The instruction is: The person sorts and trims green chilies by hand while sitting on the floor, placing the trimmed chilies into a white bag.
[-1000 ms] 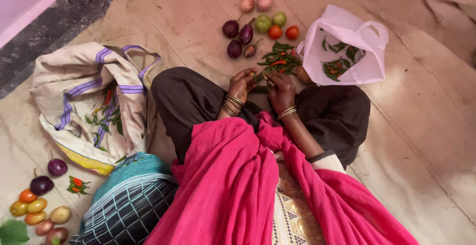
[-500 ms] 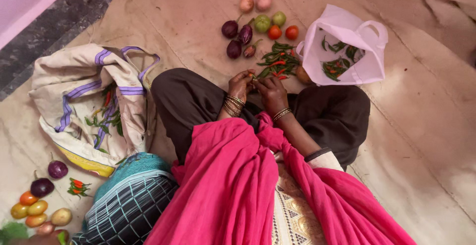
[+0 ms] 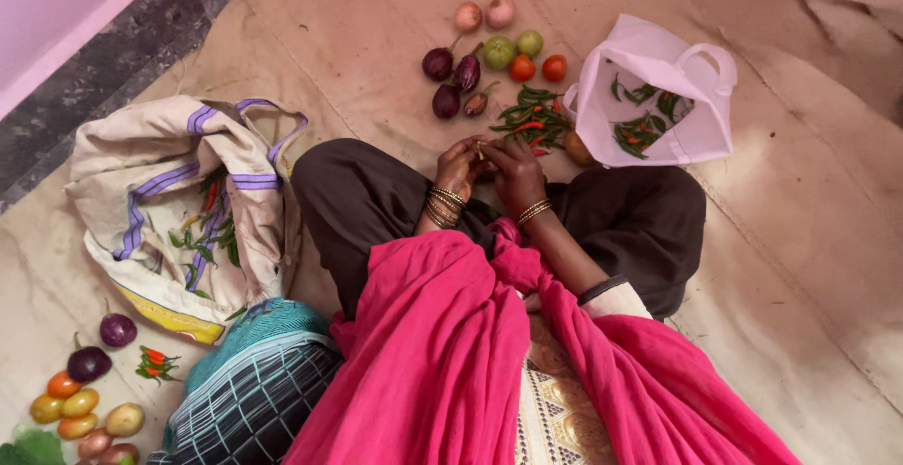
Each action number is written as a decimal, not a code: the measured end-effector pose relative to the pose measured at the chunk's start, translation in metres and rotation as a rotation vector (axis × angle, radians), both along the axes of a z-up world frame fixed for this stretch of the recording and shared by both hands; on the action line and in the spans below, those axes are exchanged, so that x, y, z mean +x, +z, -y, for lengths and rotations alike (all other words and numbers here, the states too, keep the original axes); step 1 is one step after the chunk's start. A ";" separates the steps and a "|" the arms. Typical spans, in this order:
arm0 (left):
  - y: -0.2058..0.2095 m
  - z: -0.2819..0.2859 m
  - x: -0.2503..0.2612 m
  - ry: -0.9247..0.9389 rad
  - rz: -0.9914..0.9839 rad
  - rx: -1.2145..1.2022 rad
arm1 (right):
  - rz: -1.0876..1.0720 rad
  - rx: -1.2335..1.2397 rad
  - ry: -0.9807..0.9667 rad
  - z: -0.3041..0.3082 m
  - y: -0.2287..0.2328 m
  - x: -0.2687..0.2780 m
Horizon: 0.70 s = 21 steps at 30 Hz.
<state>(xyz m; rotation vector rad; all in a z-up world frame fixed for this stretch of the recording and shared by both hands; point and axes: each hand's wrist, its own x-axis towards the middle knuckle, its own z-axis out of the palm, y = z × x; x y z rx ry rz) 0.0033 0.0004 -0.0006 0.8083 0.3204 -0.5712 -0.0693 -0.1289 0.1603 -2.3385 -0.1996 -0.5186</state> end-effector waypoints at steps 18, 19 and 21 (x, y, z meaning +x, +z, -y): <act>0.030 0.021 0.021 -0.074 -0.006 0.411 | -0.264 0.848 -0.433 0.058 -0.086 -0.030; 0.032 0.030 0.025 -0.080 -0.006 0.413 | -0.262 0.850 -0.439 0.066 -0.094 -0.024; 0.030 0.053 0.033 -0.143 0.285 0.638 | -0.210 0.798 -0.568 0.080 -0.105 -0.013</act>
